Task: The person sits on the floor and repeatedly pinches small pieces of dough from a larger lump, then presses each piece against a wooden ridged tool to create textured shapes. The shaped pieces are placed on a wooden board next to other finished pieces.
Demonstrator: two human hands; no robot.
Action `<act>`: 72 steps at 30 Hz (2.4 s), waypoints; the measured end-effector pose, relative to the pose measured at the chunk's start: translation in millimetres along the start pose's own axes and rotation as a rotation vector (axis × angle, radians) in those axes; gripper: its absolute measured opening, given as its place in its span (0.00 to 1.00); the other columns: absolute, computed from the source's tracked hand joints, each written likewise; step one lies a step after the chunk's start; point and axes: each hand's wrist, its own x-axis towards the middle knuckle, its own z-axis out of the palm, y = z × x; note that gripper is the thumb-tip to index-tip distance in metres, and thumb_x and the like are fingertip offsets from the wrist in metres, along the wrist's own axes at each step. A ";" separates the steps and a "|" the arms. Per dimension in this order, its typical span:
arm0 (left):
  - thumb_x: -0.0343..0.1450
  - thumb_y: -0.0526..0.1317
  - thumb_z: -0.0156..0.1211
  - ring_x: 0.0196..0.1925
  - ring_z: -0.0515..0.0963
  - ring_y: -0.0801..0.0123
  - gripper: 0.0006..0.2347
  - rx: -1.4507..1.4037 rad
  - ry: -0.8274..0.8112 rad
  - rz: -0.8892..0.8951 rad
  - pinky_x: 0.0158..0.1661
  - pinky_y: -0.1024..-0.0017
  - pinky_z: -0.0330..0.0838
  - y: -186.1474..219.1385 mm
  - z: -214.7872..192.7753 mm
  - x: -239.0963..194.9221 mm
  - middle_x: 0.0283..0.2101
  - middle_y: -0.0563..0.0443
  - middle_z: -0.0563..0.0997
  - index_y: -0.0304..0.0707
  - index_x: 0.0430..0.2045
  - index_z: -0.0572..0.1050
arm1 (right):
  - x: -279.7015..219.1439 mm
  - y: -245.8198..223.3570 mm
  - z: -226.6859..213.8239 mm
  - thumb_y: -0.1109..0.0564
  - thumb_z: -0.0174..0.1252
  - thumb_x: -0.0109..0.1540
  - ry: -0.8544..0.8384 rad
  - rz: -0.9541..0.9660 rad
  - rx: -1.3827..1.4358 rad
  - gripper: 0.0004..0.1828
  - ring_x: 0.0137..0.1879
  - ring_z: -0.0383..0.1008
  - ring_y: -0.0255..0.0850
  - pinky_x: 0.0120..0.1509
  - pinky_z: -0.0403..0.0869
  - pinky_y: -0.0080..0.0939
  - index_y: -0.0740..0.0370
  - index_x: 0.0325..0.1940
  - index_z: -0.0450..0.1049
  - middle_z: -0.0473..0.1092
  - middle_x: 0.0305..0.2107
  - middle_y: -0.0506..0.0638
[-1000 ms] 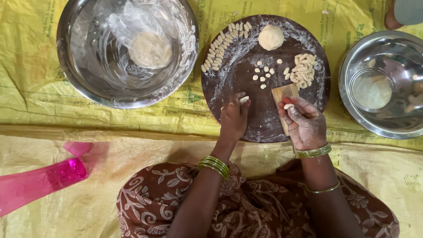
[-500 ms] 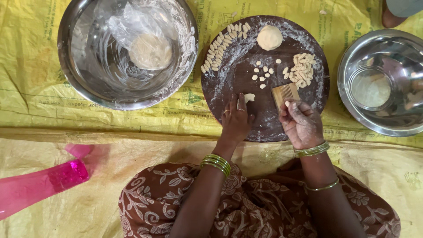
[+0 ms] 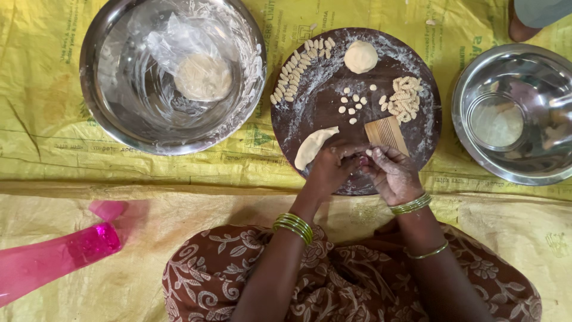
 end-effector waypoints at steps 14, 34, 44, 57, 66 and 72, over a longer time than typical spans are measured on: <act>0.65 0.28 0.68 0.42 0.85 0.69 0.10 -0.057 0.130 0.149 0.43 0.75 0.80 1.1 -1.3 2.0 0.44 0.51 0.83 0.41 0.37 0.83 | -0.6 12.2 0.3 0.67 0.53 0.68 -0.021 0.085 0.158 0.06 0.43 0.80 0.43 0.47 0.82 0.38 0.68 0.44 0.77 0.77 0.39 0.57; 0.72 0.34 0.62 0.39 0.84 0.57 0.05 0.116 0.591 -0.032 0.39 0.66 0.77 -4.2 -11.4 9.3 0.40 0.38 0.82 0.32 0.36 0.80 | 2.8 20.2 -7.5 0.68 0.53 0.67 0.135 -0.006 0.112 0.06 0.47 0.81 0.42 0.52 0.82 0.38 0.68 0.43 0.77 0.78 0.46 0.57; 0.69 0.34 0.64 0.35 0.83 0.61 0.06 0.044 0.484 -0.070 0.37 0.69 0.76 13.1 -11.1 3.2 0.39 0.41 0.83 0.35 0.37 0.82 | -0.6 13.5 -3.5 0.69 0.53 0.67 0.037 -0.013 0.024 0.14 0.48 0.79 0.40 0.53 0.82 0.39 0.71 0.56 0.76 0.76 0.42 0.55; 0.66 0.39 0.70 0.21 0.78 0.62 0.11 0.057 0.388 -0.216 0.28 0.67 0.72 25.7 -8.8 8.0 0.26 0.43 0.83 0.40 0.41 0.82 | 46.9 -22.4 14.1 0.59 0.67 0.62 0.470 -0.227 -1.256 0.05 0.28 0.79 0.38 0.31 0.78 0.37 0.63 0.40 0.81 0.79 0.29 0.54; 0.68 0.40 0.69 0.33 0.86 0.68 0.08 -0.067 0.458 -0.022 0.36 0.72 0.77 18.6 -9.6 4.3 0.34 0.45 0.86 0.36 0.36 0.81 | 53.8 -42.0 30.9 0.56 0.59 0.67 0.404 -0.338 -1.308 0.09 0.28 0.80 0.36 0.31 0.79 0.34 0.64 0.41 0.80 0.79 0.32 0.53; 0.63 0.40 0.71 0.35 0.88 0.62 0.15 -0.087 0.176 -0.256 0.39 0.71 0.80 12.8 27.7 -14.2 0.35 0.45 0.86 0.35 0.39 0.77 | -42.9 -5.3 30.0 0.58 0.60 0.62 0.068 -0.265 -1.205 0.12 0.35 0.82 0.38 0.38 0.80 0.33 0.64 0.48 0.80 0.81 0.35 0.55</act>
